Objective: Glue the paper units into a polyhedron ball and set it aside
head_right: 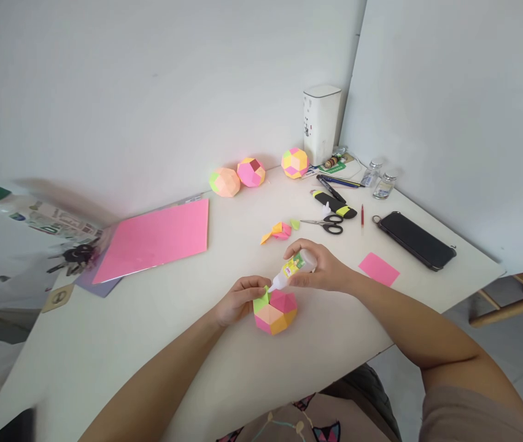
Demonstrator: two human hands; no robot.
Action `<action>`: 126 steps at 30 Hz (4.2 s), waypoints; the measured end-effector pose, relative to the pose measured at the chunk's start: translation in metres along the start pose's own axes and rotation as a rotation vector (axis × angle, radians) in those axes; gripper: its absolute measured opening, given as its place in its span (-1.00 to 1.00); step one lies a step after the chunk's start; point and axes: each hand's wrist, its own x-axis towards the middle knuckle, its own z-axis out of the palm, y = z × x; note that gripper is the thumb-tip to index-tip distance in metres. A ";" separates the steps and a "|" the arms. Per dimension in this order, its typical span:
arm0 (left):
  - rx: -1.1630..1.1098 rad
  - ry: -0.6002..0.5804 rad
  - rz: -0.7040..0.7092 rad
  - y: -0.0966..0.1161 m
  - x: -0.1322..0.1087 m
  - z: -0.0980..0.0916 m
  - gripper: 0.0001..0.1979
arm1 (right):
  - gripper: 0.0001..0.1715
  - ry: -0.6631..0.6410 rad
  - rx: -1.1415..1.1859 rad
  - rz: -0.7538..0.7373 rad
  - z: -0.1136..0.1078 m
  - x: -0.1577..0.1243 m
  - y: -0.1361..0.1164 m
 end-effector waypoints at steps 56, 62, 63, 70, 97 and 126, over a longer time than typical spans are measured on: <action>-0.025 0.049 -0.031 0.001 0.002 0.002 -0.76 | -0.49 -0.100 0.099 -0.001 0.010 0.000 0.012; -0.020 0.052 -0.024 0.000 0.002 0.001 -0.78 | -0.52 -0.090 0.119 -0.030 0.010 -0.001 0.012; -0.019 0.054 -0.028 0.000 0.002 0.002 -0.77 | -0.52 -0.089 0.124 -0.030 0.010 -0.001 0.012; -0.022 0.050 -0.021 0.001 0.002 0.002 -0.77 | -0.51 -0.073 0.140 -0.027 0.011 -0.002 0.010; 0.050 0.010 -0.041 0.001 -0.001 0.001 -0.74 | -0.42 -0.103 0.114 0.066 0.012 -0.001 0.010; 0.028 -0.020 -0.026 0.001 0.000 0.001 -0.75 | -0.55 -0.056 0.356 0.135 0.017 -0.001 0.010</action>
